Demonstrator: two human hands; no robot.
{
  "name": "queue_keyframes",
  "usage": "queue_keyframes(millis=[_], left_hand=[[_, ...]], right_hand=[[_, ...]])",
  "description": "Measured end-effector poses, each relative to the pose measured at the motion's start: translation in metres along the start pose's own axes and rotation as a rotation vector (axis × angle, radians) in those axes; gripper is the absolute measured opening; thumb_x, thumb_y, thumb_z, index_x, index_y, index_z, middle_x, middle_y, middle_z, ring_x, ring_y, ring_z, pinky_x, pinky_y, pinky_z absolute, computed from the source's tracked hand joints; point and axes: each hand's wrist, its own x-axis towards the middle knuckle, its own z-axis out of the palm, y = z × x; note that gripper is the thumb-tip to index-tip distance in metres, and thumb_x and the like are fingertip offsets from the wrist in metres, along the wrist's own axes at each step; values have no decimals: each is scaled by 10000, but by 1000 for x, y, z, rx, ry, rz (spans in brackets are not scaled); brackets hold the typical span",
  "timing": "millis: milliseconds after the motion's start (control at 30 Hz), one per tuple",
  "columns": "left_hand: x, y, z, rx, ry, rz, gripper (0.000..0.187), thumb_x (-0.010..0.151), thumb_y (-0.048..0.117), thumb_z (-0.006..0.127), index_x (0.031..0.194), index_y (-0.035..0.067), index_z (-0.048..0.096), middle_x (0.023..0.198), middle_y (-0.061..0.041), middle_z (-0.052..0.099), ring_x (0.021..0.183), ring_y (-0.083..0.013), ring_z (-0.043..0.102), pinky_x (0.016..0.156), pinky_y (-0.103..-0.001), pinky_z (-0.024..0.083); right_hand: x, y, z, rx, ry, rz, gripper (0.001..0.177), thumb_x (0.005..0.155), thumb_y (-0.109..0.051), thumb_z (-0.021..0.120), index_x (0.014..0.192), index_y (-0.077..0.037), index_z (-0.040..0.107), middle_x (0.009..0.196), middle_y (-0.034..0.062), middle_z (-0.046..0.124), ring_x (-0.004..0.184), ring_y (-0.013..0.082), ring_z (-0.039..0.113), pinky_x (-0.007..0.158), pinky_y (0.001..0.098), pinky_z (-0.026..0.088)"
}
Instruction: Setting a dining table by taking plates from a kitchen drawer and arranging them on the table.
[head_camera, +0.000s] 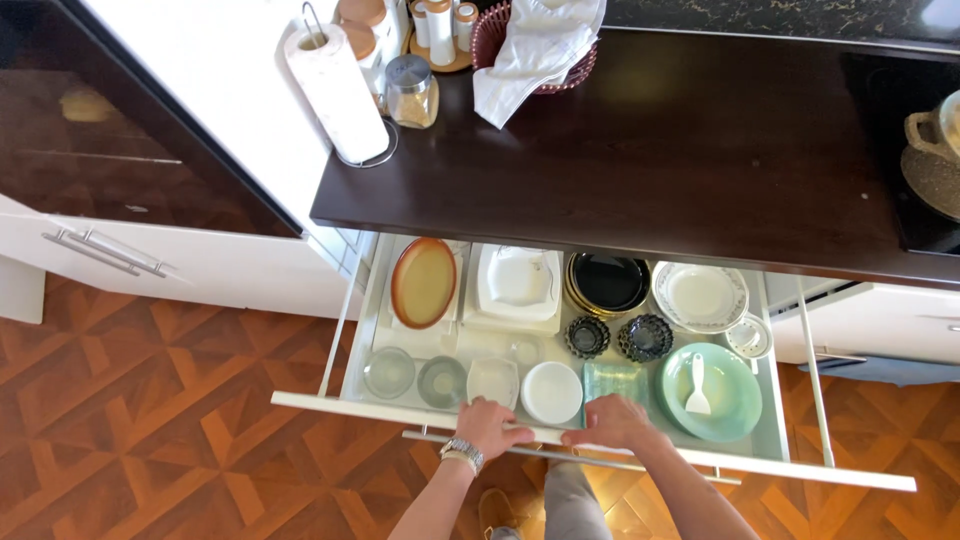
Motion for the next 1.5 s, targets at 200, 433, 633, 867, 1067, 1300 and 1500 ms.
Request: queue_keyframes(millis=[200, 433, 633, 867, 1067, 1300, 1500], left_hand=[[25, -9, 16, 55, -118, -30, 495, 753, 732, 651, 926, 286, 779, 763, 79, 659, 908, -187, 629, 1027, -503, 438], [61, -7, 4, 40, -287, -80, 579, 622, 624, 726, 1049, 235, 764, 1015, 50, 755, 930, -161, 685, 768, -327, 542], [99, -12, -1, -241, -215, -123, 475, 926, 620, 542, 1073, 197, 701, 1045, -18, 708, 940, -158, 656, 800, -306, 536], [199, -73, 13, -410, 131, -280, 616, 831, 708, 607, 1087, 160, 723, 1169, -122, 722, 1226, -363, 639, 1056, -461, 513], [308, -150, 29, -613, 277, -367, 1001, 821, 871, 552, 1481, 120, 518, 1512, -150, 539, 1445, -303, 456, 1226, -431, 352], [306, -118, -27, -681, 251, -408, 1089, 804, 907, 512, 1514, 83, 461, 1508, -164, 540, 1423, -338, 478, 1196, -470, 380], [339, -140, -8, -719, 336, -437, 1072, 719, 861, 653, 1459, 94, 536, 1425, -152, 623, 1373, -314, 541, 1156, -442, 431]], right_hand=[[43, 16, 9, -95, -172, -248, 749, 752, -844, 660, 1000, -145, 762, 941, -11, 725, 847, 129, 640, 733, 239, 494], [51, 9, -15, -71, -302, -288, 564, 768, -721, 758, 646, -177, 671, 590, -58, 616, 560, 98, 534, 619, 276, 401], [112, 19, -3, 136, -120, -306, 492, 978, -598, 552, 1185, -206, 765, 1177, 22, 774, 1099, 161, 711, 1054, 329, 537], [272, 51, 3, 786, 357, -14, 504, 887, -564, 698, 1248, -213, 736, 1112, 84, 769, 993, 275, 748, 858, 440, 633], [371, 29, -2, 1080, 391, 115, 673, 893, -573, 723, 1406, -155, 600, 1329, 172, 653, 1148, 376, 659, 935, 500, 574], [367, -1, -25, 1143, 470, 128, 773, 896, -533, 726, 1497, -95, 514, 1419, 245, 599, 1322, 442, 554, 1087, 559, 473], [392, -7, -17, 1119, 523, 176, 729, 822, -599, 784, 1391, -186, 591, 1277, 179, 683, 1241, 403, 619, 1027, 540, 514]])
